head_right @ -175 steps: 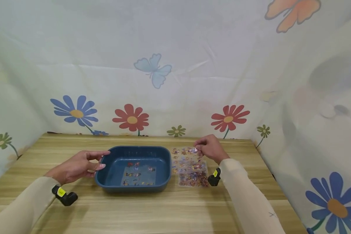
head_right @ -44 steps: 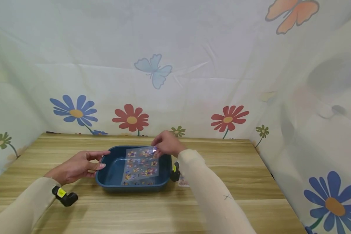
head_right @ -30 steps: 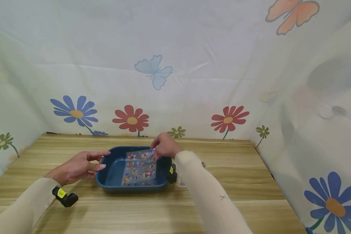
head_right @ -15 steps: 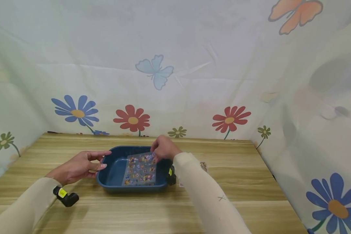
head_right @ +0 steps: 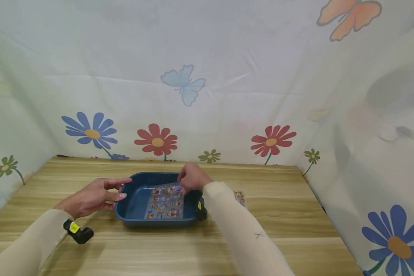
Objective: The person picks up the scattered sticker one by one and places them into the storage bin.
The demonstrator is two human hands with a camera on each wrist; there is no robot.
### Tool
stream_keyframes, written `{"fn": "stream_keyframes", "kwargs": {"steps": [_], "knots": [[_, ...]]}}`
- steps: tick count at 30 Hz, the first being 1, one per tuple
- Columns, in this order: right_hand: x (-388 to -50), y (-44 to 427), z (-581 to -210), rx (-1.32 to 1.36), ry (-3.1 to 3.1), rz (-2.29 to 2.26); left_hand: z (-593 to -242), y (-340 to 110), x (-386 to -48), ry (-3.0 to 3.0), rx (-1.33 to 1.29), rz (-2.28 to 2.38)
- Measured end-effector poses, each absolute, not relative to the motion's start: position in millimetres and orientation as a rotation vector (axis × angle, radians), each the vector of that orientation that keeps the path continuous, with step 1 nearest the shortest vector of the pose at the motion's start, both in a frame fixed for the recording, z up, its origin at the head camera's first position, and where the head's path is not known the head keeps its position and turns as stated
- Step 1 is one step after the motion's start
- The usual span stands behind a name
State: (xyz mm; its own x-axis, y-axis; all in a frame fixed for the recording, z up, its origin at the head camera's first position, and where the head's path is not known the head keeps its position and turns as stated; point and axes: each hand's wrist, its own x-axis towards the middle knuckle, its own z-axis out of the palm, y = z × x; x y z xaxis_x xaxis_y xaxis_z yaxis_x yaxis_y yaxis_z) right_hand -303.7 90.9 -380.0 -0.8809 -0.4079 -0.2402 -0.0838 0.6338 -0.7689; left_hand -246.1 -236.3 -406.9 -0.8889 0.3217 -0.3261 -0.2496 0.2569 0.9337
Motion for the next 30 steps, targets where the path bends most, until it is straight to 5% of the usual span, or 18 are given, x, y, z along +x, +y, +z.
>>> {"fn": "stream_keyframes", "kwargs": {"steps": [30], "knots": [[-303.7,82.7,-386.7,-0.567,2.715,-0.637,-409.1,-236.9,-248.4,2.09,0.062,1.661]]}}
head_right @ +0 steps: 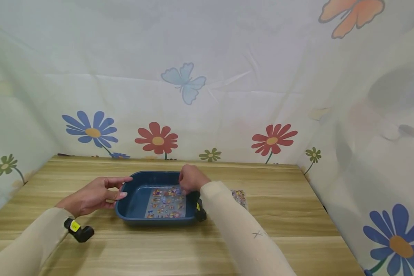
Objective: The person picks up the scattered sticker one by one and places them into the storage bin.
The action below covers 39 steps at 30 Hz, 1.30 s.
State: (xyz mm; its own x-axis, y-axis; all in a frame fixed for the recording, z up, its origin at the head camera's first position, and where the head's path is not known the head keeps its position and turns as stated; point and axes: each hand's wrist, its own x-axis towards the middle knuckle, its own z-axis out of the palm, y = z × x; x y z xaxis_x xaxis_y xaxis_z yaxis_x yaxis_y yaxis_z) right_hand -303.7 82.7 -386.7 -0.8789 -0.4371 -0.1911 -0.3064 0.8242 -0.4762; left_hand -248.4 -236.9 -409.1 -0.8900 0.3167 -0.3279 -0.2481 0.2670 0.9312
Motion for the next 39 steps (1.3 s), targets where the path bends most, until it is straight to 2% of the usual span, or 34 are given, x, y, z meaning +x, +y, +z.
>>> {"fn": "stream_keyframes", "kwargs": {"steps": [5,16,25,29,34,39], "knots": [[-304,83,-386,-0.574,2.725,-0.613,-408,-236,-248,2.095,0.053,1.652],[-304,86,-387,-0.785,2.796,-0.454,-409,-236,-246,2.083,0.051,1.664],[-300,91,-384,-0.792,2.858,-0.401,-406,-235,-246,2.084,0.053,1.666],[-298,96,-386,-0.76,2.812,-0.65,-406,-235,-246,2.087,0.052,1.665],[-295,102,-388,-0.553,2.595,-1.117,-406,-235,-246,2.09,0.058,1.665],[-293,107,-386,-0.421,2.45,-1.337,-408,-237,-245,2.092,0.084,1.667]]}}
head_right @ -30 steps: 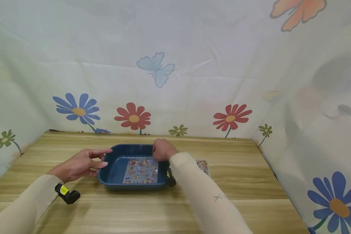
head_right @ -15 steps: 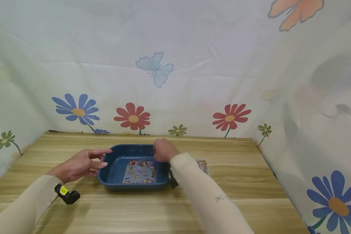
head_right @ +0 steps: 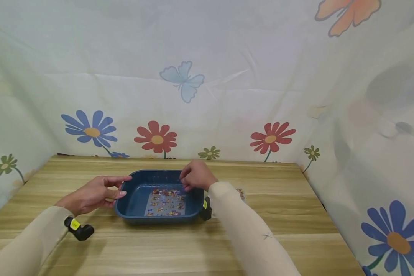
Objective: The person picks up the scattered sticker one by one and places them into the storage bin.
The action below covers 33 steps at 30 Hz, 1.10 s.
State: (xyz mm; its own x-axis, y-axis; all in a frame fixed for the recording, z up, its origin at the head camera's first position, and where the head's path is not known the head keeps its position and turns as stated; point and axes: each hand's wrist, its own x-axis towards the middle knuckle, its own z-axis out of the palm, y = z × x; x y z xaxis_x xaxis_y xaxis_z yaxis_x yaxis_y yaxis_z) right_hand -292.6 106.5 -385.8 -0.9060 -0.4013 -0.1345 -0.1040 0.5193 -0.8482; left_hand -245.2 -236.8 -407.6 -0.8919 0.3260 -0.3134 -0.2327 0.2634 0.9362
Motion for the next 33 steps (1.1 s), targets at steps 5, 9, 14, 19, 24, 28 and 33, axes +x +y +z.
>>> {"fn": "stream_keyframes", "kwargs": {"steps": [5,9,14,19,24,28,33], "knots": [[-294,112,-384,-0.38,2.327,-1.478,-409,-237,-245,2.093,0.103,1.664],[-295,115,-381,-0.369,2.28,-1.512,-410,-239,-245,2.078,0.103,1.669],[-296,120,-377,-0.385,2.276,-1.504,-411,-240,-245,2.077,0.093,1.672],[-297,130,-372,-0.401,2.27,-1.498,-411,-238,-246,2.086,0.072,1.671],[-297,142,-367,-0.372,2.258,-1.526,-411,-238,-246,2.091,0.086,1.661],[-297,151,-366,-0.358,2.253,-1.536,-411,-238,-246,2.095,0.085,1.659],[-298,161,-366,-0.359,2.248,-1.543,-411,-237,-247,2.101,0.069,1.649]]}}
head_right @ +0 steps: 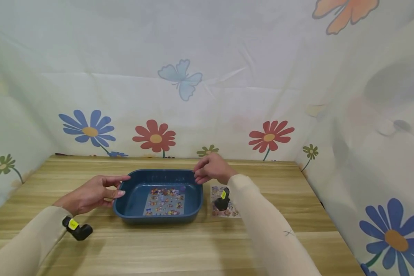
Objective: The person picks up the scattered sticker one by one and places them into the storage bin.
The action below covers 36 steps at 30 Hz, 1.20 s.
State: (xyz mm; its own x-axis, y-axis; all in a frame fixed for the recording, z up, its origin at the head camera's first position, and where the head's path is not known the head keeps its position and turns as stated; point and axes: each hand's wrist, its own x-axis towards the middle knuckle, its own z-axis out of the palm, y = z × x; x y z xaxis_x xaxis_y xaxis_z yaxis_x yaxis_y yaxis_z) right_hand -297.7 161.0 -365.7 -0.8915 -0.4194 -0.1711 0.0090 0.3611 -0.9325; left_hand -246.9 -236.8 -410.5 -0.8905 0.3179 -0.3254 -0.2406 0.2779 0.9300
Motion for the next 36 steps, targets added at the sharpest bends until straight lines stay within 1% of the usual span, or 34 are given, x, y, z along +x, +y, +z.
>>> {"fn": "stream_keyframes", "kwargs": {"steps": [17,29,36], "knots": [[-300,197,-365,-0.274,2.277,-1.564,-409,-236,-246,2.109,0.062,1.645],[-300,227,-370,-0.269,2.352,-1.475,-408,-237,-246,2.109,0.062,1.655],[-299,247,-377,-0.219,2.414,-1.393,-408,-236,-245,2.101,0.079,1.659]]}}
